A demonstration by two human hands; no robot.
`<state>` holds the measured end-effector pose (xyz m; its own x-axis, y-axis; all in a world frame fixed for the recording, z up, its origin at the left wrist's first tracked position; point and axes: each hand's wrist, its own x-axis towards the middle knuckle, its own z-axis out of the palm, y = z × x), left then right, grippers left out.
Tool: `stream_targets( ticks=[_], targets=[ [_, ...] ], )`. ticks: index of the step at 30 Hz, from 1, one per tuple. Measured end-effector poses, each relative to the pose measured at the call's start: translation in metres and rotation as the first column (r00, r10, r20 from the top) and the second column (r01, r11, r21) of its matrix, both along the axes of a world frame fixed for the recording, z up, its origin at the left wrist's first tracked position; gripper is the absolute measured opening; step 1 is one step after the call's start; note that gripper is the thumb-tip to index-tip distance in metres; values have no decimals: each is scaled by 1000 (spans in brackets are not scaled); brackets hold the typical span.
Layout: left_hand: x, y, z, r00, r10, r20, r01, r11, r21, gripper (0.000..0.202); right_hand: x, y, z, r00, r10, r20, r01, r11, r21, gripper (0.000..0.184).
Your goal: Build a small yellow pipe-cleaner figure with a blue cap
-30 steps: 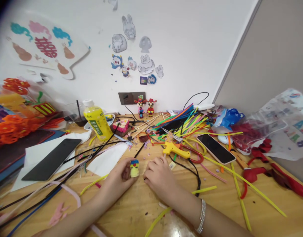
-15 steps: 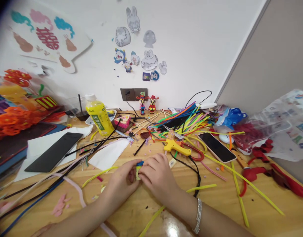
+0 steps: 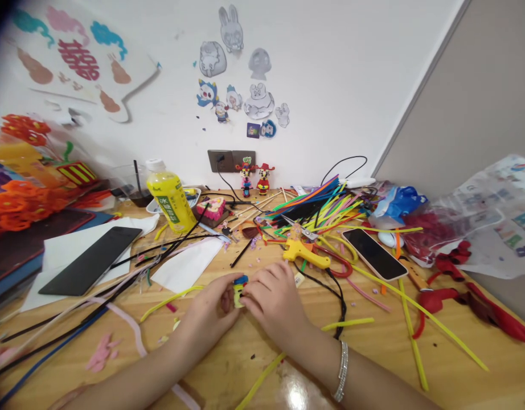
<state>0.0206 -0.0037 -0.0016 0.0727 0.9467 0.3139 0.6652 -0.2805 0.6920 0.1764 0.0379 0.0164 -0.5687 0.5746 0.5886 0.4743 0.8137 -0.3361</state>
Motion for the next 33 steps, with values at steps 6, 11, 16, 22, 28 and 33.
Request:
stream_targets(
  ticks=[6, 11, 16, 22, 28, 33],
  targets=[
    [1, 0, 0, 1000, 1, -11, -1, 1000, 5, 44, 0, 2, -4, 999, 4, -33, -3, 999, 33, 7],
    [1, 1, -2, 1000, -6, -25, 6, 1000, -10, 44, 0, 2, -4, 999, 6, -33, -5, 999, 35, 7],
    [-6, 3, 3, 992, 44, -117, -45, 999, 0, 45, 3, 1, 1, 1000, 21, 2, -21, 1000, 5, 6],
    [-19, 9, 13, 961, 149, -232, -163, 986, -43, 42, 5, -1, -4, 976, 32, 216, -22, 999, -48, 14],
    [-17, 10, 14, 951, 156, -267, -183, 980, -79, 42, 7, -3, 1, 953, 69, 295, -31, 991, -133, 16],
    [-18, 10, 12, 947, 132, -293, -167, 981, -97, 44, 43, 19, 29, 854, 225, 469, -88, 951, -296, 23]
  ],
)
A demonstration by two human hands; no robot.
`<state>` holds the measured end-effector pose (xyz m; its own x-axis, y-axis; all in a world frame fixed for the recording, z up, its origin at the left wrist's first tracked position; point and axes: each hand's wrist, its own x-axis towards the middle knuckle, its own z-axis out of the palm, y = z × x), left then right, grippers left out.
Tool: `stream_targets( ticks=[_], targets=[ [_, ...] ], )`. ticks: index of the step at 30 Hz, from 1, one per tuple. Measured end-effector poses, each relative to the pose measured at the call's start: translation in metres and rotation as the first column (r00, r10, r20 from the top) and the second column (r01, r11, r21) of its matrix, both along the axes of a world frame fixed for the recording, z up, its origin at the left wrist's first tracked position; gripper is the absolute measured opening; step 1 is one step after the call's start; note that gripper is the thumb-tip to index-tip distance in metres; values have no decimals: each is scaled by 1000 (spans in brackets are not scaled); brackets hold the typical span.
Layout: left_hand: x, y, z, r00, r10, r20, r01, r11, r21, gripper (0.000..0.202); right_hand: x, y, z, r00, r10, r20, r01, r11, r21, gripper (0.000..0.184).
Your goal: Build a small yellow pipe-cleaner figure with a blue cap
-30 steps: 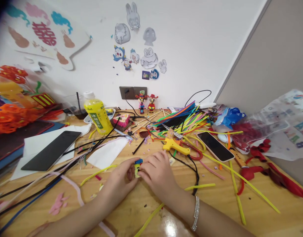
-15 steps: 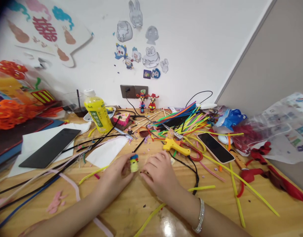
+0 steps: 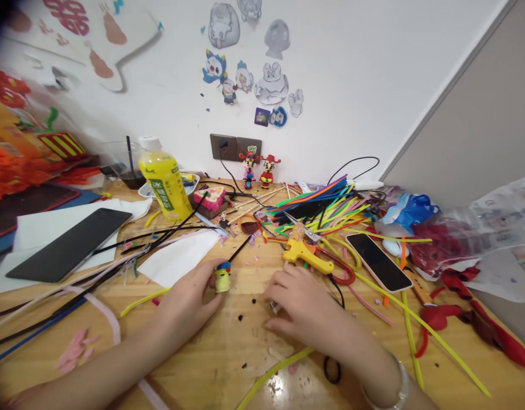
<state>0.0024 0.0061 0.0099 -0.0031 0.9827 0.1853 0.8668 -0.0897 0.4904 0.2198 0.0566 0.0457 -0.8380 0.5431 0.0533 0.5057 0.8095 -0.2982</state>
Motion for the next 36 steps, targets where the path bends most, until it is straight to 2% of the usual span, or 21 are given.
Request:
stream_targets(
  ticks=[3, 6, 12, 17, 21, 24, 32, 36],
  targets=[
    [-2, 0, -4, 1000, -3, -12, 4, 1000, 15, 45, 19, 16, 3, 997, -35, 75, 36, 999, -8, 32],
    [-2, 1, -8, 1000, 1, -23, 0, 999, 34, 44, 24, 23, -3, 994, -44, 99, 45, 999, -13, 23],
    [-1, 3, -13, 1000, 5, -18, -4, 999, 54, 43, 18, 17, -5, 990, 13, 144, 0, 996, -91, 18],
    [-1, 2, -10, 997, -6, 75, 3, 999, 46, 44, 16, 5, -4, 997, -69, 23, 72, 987, -143, 14],
    [-7, 0, -5, 976, 32, 214, -36, 999, 13, 39, 4, -7, -13, 985, 6, -173, -8, 1000, -14, 25],
    [-12, 1, -4, 961, 49, 271, -52, 999, 2, 40, -7, -13, -22, 969, 22, -246, -1, 996, 87, 35],
    [-15, 3, -5, 950, 40, 309, -31, 999, -34, 41, -18, -17, -35, 993, -92, -77, 102, 986, 133, 19],
    [-14, 2, -4, 951, 43, 305, -34, 999, -37, 41, -19, -16, -39, 991, -116, -63, 126, 974, 190, 14]
  ],
)
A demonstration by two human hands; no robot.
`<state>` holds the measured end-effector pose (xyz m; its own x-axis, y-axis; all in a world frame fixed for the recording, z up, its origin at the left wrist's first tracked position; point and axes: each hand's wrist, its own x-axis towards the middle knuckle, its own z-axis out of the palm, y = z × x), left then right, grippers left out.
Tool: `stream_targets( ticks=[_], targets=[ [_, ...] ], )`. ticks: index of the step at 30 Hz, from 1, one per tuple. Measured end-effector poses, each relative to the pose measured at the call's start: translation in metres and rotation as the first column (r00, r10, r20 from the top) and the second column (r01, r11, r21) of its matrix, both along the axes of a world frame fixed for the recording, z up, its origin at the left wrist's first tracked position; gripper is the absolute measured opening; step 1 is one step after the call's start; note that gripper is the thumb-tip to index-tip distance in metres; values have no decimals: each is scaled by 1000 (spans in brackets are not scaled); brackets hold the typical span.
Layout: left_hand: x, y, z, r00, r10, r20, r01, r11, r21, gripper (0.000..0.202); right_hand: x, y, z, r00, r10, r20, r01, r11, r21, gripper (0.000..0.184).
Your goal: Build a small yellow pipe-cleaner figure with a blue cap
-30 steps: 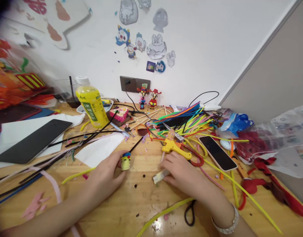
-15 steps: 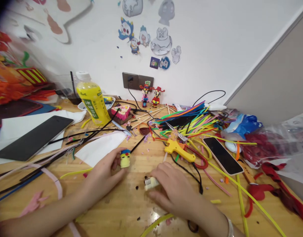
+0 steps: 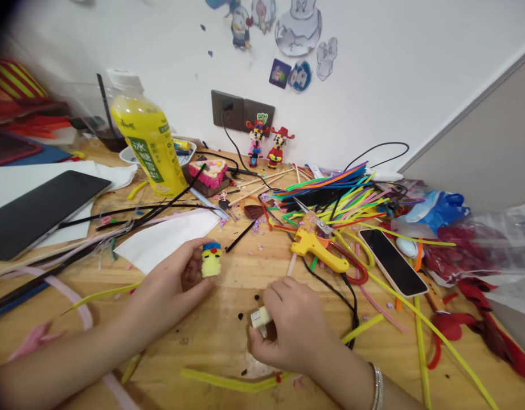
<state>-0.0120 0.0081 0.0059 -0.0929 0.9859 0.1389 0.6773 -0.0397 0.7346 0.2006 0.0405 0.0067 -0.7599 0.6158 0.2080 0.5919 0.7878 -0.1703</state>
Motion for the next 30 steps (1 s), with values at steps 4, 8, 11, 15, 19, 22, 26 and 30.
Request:
stream_targets(
  ticks=[4, 8, 11, 15, 19, 22, 26, 30],
  targets=[
    [0, 0, 0, 1000, -2, -9, 2, 1000, 7, 40, -1, 0, -2, 1000, -20, 1, 20, 998, 56, 12],
    [1, -1, 1, 1000, -2, -27, 2, 1000, 5, 41, -1, -1, -2, 999, -27, 26, 25, 997, 77, 14],
    [0, -1, 1, 999, 6, -34, -6, 1000, 3, 41, -1, -2, -2, 999, -27, 33, 24, 997, 80, 14],
    [1, -1, 0, 999, 2, -42, -1, 1000, 7, 39, 0, -2, -2, 999, -20, 35, 17, 995, 95, 15],
    [1, -1, 1, 999, -5, -47, 6, 1000, 13, 40, 1, -3, -2, 998, -42, 44, 37, 992, 117, 16],
    [1, -1, 1, 999, -2, -50, 3, 1000, 13, 39, 1, -3, -1, 998, -41, 48, 36, 992, 118, 17],
    [1, -1, 1, 999, -2, -45, 3, 1000, 19, 39, 0, -3, 0, 999, -7, 41, 2, 992, 129, 18],
    [1, -1, 1, 999, -13, -45, 14, 1000, 20, 38, 1, -3, 1, 999, 15, 42, -21, 990, 141, 18]
  ],
)
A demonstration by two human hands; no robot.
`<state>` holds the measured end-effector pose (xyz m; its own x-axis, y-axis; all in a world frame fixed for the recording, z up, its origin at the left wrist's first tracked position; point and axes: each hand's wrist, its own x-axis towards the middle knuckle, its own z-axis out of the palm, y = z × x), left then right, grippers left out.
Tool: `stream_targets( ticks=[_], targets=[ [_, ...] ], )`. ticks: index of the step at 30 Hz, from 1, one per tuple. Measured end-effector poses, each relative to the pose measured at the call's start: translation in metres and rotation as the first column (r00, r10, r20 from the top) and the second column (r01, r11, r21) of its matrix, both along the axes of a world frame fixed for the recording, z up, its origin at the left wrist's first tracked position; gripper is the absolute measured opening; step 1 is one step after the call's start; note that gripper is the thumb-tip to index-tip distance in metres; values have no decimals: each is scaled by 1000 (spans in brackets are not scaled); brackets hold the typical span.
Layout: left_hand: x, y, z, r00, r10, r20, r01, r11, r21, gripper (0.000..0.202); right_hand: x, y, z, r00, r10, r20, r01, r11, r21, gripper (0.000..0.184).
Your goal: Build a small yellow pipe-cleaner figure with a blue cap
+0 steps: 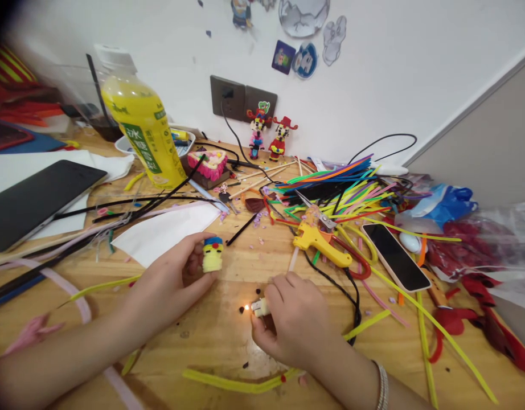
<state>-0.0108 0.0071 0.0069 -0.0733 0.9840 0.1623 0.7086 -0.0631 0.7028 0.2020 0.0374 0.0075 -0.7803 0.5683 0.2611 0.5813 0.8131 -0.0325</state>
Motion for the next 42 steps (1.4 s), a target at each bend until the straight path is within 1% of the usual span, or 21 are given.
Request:
stream_targets(
  ticks=[8, 15, 29, 42],
  targets=[
    [-1, 0, -1, 1000, -16, 4, 16, 1000, 16, 39, 1, 0, 0, 1000, 10, 20, -10, 1000, -8, 15],
    [-1, 0, 0, 1000, -15, -4, 15, 1000, 1, 39, 1, 0, 1, 999, 9, 36, -9, 1000, -10, 16],
    [0, -1, 3, 1000, -18, -6, 18, 1000, -12, 38, 0, 0, 0, 1000, 26, 15, -26, 1000, -5, 15],
    [0, 0, 0, 1000, -25, -14, 25, 1000, -5, 40, 0, 3, -1, 999, 27, 34, -26, 999, -24, 15]
  ],
)
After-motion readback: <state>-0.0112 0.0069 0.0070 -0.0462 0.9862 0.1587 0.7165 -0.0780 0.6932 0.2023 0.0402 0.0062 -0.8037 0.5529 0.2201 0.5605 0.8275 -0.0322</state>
